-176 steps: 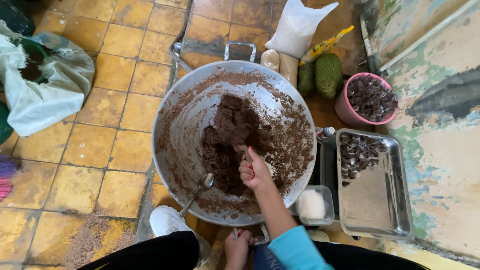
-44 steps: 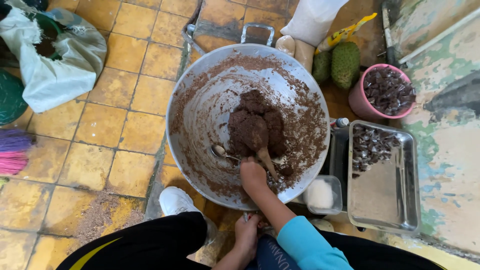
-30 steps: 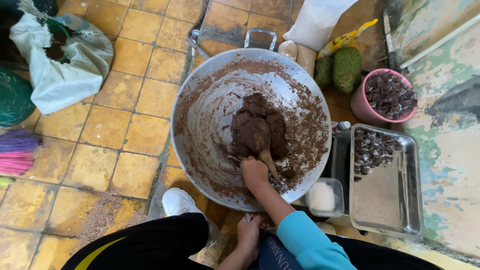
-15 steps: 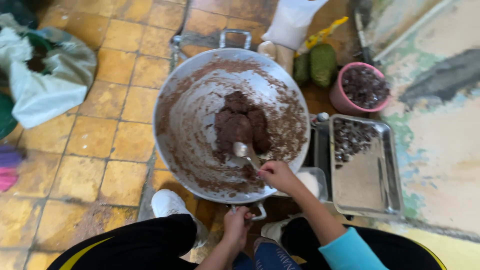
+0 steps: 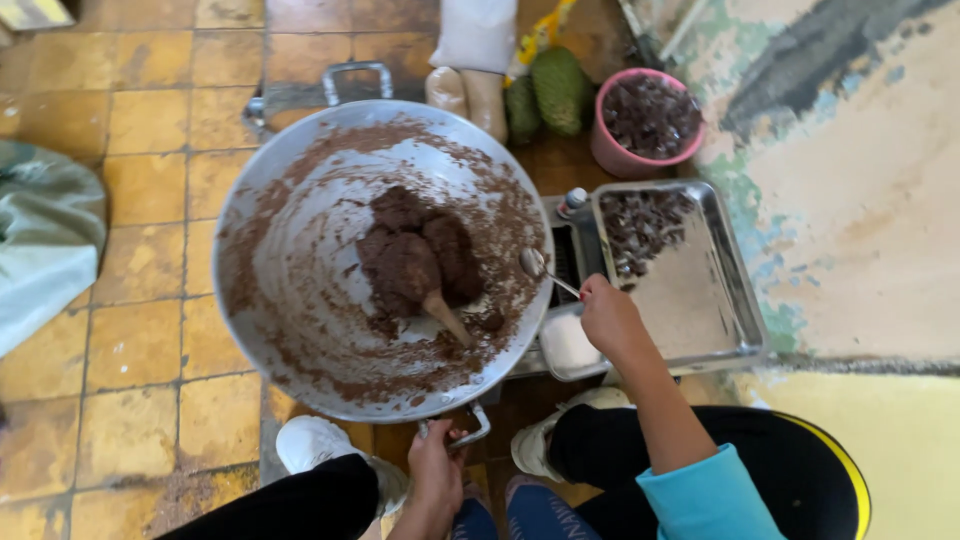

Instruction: Mixing a thick brown paste in a large metal bowl using a wooden spoon

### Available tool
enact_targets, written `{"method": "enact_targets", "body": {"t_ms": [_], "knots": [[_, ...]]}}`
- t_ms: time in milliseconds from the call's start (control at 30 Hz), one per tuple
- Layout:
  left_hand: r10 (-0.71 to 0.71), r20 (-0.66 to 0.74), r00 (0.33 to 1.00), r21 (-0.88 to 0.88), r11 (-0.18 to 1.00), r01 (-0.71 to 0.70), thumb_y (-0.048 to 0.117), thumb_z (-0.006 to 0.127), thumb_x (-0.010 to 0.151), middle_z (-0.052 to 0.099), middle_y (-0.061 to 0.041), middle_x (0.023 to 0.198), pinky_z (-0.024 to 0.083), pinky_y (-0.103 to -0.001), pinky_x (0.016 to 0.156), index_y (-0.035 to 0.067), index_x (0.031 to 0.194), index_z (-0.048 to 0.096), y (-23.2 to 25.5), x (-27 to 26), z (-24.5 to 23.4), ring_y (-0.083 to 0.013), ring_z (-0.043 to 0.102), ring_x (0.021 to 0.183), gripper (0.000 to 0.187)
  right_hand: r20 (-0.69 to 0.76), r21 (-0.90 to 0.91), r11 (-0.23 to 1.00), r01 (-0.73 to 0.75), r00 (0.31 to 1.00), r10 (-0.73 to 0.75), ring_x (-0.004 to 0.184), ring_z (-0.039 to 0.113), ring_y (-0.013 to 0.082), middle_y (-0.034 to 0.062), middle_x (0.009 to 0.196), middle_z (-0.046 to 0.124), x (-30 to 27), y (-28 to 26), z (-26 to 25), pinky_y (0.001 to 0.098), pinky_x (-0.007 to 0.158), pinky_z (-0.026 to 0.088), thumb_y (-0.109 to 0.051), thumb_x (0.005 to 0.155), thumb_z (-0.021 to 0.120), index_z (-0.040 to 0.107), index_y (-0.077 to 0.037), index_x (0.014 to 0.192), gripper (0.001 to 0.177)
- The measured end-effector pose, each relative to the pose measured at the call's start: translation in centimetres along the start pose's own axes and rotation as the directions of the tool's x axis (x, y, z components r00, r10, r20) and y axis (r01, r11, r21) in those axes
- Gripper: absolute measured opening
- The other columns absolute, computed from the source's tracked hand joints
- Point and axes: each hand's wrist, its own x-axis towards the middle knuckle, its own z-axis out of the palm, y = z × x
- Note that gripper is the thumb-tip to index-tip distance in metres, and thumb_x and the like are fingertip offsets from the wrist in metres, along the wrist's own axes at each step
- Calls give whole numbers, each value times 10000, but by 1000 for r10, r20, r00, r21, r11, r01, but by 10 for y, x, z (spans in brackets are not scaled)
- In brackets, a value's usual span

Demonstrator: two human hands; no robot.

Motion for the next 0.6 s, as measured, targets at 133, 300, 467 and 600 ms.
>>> {"method": "enact_targets", "body": {"t_ms": [133, 300, 467, 600], "knots": [[109, -60, 992, 22, 994, -108, 14, 595, 909, 590, -141, 1032, 423, -374, 760, 31, 1175, 541, -23, -16, -1, -245, 531, 887, 272, -48, 99, 992, -77, 996, 82, 830, 662, 420, 219, 917, 712, -15, 28, 9, 508, 769, 507, -130, 971, 502, 613, -30, 1055, 171], [-10, -41, 999, -27, 1000, 9, 104, 612, 951, 569, -101, 934, 431, -351, 823, 86, 1339, 521, -45, -27, 10, -176, 521, 846, 399, -23, 60, 980, -192, 981, 194, 862, 685, 391, 194, 943, 740, -40, 48, -1, 460, 799, 537, -132, 902, 528, 701, -53, 1060, 247], [-16, -75, 997, 30, 999, 19, 48, 596, 921, 569, -140, 1020, 443, -356, 848, 83, 1390, 480, -47, -35, 31, -207, 523, 903, 484, 9, 120, 960, -252, 967, 253, 845, 684, 381, 196, 929, 738, -34, 78, 12, 459, 797, 540, -121, 930, 486, 693, -28, 999, 237], [-73, -53, 996, 92, 993, 78, 45, 614, 917, 463, -103, 829, 431, -361, 875, 8, 1288, 583, -56, -39, 42, -192, 437, 779, 373, -93, 264, 935, -239, 958, 271, 839, 682, 375, 224, 956, 713, -25, 106, 44, 444, 788, 550, -58, 898, 490, 636, 31, 1064, 238]]}}
